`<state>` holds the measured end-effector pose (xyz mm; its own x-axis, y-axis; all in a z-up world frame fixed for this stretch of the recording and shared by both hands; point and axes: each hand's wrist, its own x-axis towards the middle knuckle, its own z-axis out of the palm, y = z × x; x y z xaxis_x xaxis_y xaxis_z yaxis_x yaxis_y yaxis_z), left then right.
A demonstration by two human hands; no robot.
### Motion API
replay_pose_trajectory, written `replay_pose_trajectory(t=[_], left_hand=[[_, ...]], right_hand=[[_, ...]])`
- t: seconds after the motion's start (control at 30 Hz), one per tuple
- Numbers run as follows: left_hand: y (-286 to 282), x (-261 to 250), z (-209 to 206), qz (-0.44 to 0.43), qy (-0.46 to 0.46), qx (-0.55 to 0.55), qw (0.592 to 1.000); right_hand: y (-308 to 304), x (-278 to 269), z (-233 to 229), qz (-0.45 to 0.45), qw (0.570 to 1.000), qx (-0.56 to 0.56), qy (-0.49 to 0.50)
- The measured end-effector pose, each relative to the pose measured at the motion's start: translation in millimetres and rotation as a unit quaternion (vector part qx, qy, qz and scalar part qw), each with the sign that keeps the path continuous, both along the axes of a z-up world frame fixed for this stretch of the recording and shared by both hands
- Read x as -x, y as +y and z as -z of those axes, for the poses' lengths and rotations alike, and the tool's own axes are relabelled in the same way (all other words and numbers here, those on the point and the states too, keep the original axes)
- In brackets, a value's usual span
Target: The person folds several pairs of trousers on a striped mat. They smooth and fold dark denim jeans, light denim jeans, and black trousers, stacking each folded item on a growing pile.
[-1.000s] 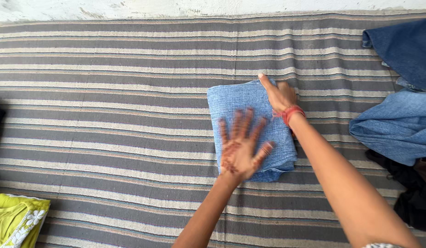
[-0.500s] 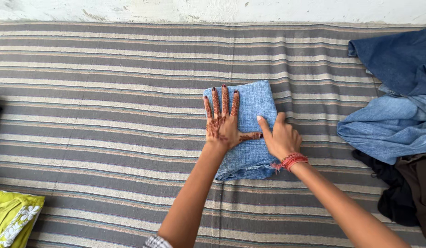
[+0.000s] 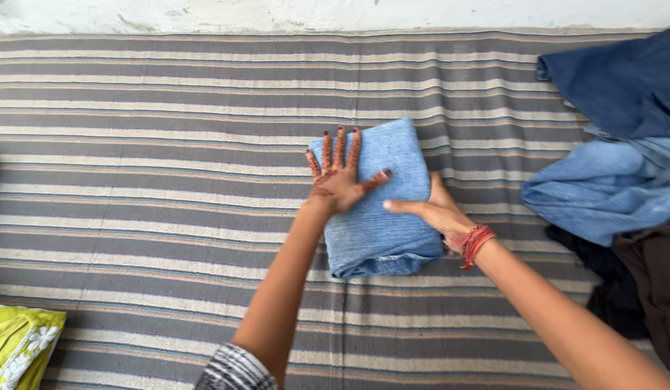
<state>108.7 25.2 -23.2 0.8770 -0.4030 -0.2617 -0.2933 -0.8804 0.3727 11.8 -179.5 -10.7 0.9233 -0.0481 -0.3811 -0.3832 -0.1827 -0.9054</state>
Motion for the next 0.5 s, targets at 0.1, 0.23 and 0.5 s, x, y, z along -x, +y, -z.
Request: replay_pose_trajectory(t=[0.1, 0.23, 0.5], left_hand=[[25.7, -9.1, -3.8, 0.011, 0.054, 0.11, 0.992], [78.1, -9.1, -47.7, 0.017, 0.221, 0.379, 0.898], [168.2, 10.5, -162.7, -0.218, 0.429, 0.455, 0.749]], right_hand=[[8.2, 3.7, -28.2, -0.054, 0.998, 0.023, 0.022], [44.1, 0.7, -87.1, -0.047, 0.986, 0.146, -0.07], [111.6, 58.3, -117.9, -0.196, 0.579, 0.579, -0.54]])
